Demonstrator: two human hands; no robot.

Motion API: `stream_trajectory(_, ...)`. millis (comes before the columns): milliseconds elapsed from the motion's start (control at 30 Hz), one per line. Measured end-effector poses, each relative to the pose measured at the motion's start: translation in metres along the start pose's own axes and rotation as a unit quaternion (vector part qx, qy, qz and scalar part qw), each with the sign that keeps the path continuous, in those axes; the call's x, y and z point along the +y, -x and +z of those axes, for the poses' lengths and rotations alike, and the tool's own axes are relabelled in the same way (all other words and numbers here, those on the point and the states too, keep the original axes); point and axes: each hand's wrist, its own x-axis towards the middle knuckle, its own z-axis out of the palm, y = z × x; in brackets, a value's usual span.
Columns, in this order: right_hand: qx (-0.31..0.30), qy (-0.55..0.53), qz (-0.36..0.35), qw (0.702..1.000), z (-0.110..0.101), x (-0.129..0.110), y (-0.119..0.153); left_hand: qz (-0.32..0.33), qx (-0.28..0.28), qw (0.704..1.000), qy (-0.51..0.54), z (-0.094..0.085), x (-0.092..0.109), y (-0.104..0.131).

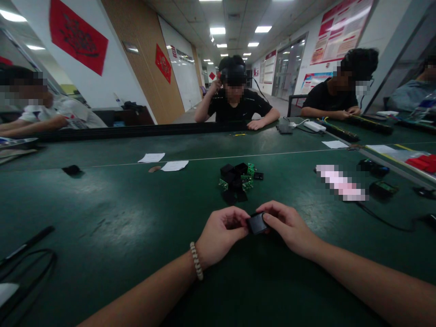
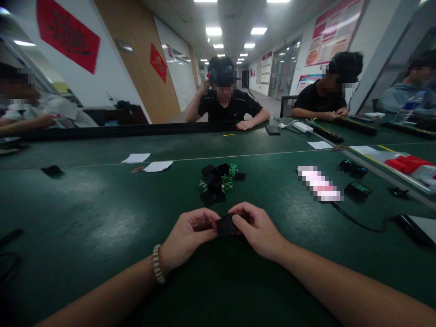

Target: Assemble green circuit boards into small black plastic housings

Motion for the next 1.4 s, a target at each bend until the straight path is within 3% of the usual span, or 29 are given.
stream_trajectory(1067, -0.005, -0.007, 0.001, 1.0, 0.0005, 0.0015, -0.0002, 0.017, 0.01, 0.998, -0.061, -0.0013, 0.0012, 0.0)
stream_trajectory(1400, -0.003, -0.004, 0.002, 1.0, 0.0004, 0.0014, -0.0005, 0.028, -0.017, 0.998, -0.057, -0.0038, -0.0079, 0.0003)
